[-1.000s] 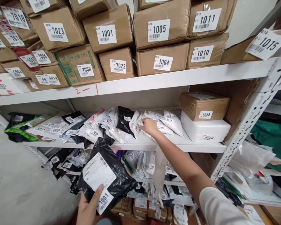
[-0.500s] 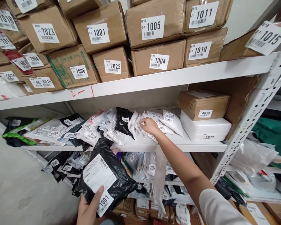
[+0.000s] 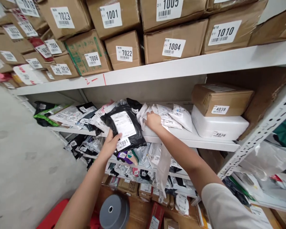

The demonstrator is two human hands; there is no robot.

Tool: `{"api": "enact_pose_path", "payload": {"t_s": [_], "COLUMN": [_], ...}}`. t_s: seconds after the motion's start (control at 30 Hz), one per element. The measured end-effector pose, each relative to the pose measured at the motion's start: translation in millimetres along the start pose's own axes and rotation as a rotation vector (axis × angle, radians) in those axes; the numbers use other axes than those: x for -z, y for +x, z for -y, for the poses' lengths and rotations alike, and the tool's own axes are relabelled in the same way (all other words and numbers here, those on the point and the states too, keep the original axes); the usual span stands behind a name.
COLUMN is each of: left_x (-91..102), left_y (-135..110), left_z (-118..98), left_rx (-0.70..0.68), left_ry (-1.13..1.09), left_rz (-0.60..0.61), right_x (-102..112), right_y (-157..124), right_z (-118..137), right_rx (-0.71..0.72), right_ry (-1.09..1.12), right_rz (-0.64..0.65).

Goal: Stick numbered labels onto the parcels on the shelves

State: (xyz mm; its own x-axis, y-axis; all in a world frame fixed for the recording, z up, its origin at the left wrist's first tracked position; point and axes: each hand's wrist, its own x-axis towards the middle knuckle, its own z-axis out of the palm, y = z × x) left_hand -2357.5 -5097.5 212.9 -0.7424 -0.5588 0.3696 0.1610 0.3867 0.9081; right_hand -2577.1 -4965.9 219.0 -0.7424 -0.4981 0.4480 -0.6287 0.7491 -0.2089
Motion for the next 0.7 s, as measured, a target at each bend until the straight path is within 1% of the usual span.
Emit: {"api": "enact_pose_path", "payload": {"t_s": [0.03,0.1,0.17,0.23,0.33,0.4,0.47,0.53,0.63,0.7], "left_x": [-4.6,-14.5,-25.1,-37.0,-60.7,-82.0,-107.0,-132.6,-164.5,-177.5], "left_y": [8.1,21.1,31.6,41.2,55.1,64.9,76.1,89.5,113.1,128.6], "left_z": [-2.7,-8.9,-16.7,-26.8,-46.6,-60.4,-71.5,-78.0,-78.0,-73.1], "left_rx": [-0.047,-0.127,-0.179,-0.198,-0.177,-0.158,-0.149,-0.135,-0.083,-0.048], "left_ry": [0.034,0.144,0.299,0.484,0.807,0.964,1.038,1.082,1.146,1.176], "left_rz": [0.053,0.120,0.144,0.138,0.157,0.189,0.220,0.253,0.328,0.379], "right_x": [0.8,4.4,9.2,13.6,18.1,20.1,21.6,22.4,23.2,23.7], "right_y": [-0.6,-2.6,-5.7,-9.5,-14.5,-16.7,-18.4,-20.1,-23.0,-24.6], "right_z": [-1.2,-6.1,-12.0,-16.8,-21.8,-24.8,-28.2,-32.1,-37.6,-40.4], "right_rx": [-0.010,-0.036,-0.056,-0.073,-0.094,-0.103,-0.110,-0.119,-0.130,-0.117], "right_ry": [0.013,0.035,0.048,0.059,0.073,0.078,0.088,0.115,0.161,0.172], "right_rz": [0.001,-0.004,-0.019,-0.037,-0.061,-0.071,-0.085,-0.109,-0.132,-0.122]}}
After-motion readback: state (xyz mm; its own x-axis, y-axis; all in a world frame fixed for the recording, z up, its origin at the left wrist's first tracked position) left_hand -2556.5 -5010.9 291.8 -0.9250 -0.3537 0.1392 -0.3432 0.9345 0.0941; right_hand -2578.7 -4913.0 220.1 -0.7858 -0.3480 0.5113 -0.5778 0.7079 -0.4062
